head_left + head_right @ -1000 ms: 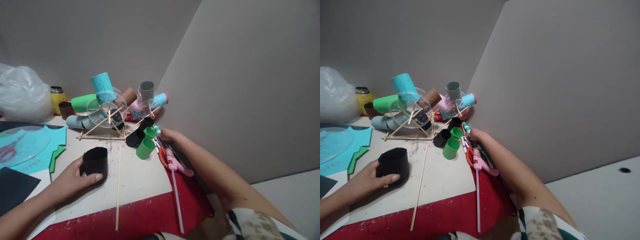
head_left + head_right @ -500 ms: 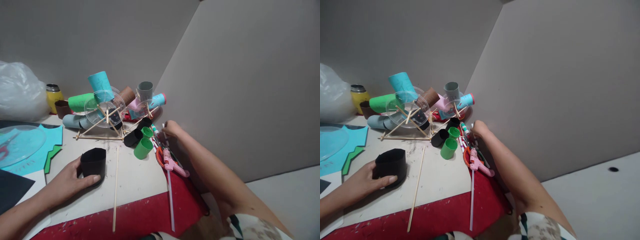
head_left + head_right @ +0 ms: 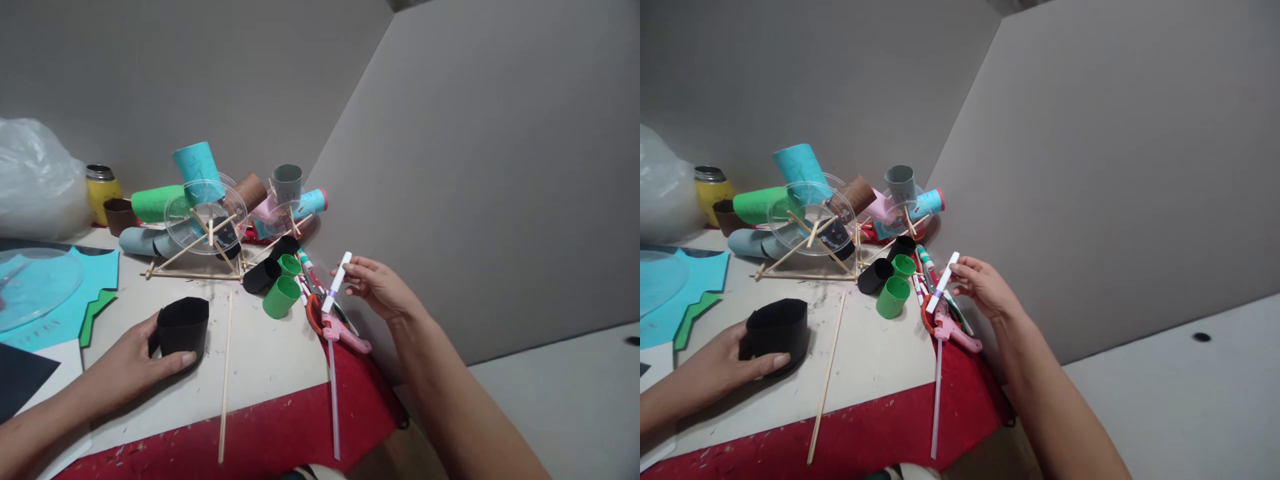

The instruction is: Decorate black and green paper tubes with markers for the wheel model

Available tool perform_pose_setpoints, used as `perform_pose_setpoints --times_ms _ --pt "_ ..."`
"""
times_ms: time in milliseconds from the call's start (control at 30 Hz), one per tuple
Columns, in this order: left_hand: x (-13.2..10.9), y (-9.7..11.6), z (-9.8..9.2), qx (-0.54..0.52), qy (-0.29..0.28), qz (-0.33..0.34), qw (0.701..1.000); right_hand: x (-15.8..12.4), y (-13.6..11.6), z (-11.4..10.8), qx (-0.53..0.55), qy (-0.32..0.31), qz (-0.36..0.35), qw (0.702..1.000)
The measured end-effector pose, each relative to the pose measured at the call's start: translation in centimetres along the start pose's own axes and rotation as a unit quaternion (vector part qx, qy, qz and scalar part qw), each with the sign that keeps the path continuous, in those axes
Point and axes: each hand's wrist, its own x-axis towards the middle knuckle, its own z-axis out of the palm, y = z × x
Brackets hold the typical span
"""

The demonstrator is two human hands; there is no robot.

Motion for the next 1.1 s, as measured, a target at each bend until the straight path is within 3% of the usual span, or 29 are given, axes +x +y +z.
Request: perform_pose_setpoints --times_ms 200,367,533,667,867,1100 --pt "-0.2 0.5 0.0 0.017 -0.005 -0.007 1.0 1.7 0.7 -0.1 -0.119 0.073 0.001 0.99" --pt "-0.2 0.3 0.2 0.004 0.005 -0.007 1.0 5.5 0.6 0.9 -0.295 0.104 0.028 0.95" --pt "-0.1 0.4 0.2 0.015 0.004 -0.016 1.0 7.4 0.8 2.6 -0.424 0.078 0.05 0.901" --pt "-0.3 1.0 0.4 0.045 0.045 -0.026 0.998 8.0 1.1 3.5 -0.48 0.056 0.051 0.874" --pt "-0.2 1.1 0.2 0.05 -0.001 -0.069 0.996 8.3 1.3 3.1 -0.517 0.024 0.059 0.854" --pt "-0.7 1.9 0.7 0.037 0.037 -0.068 0.996 5.7 1.7 1.7 -0.533 -0.031 0.093 0.841"
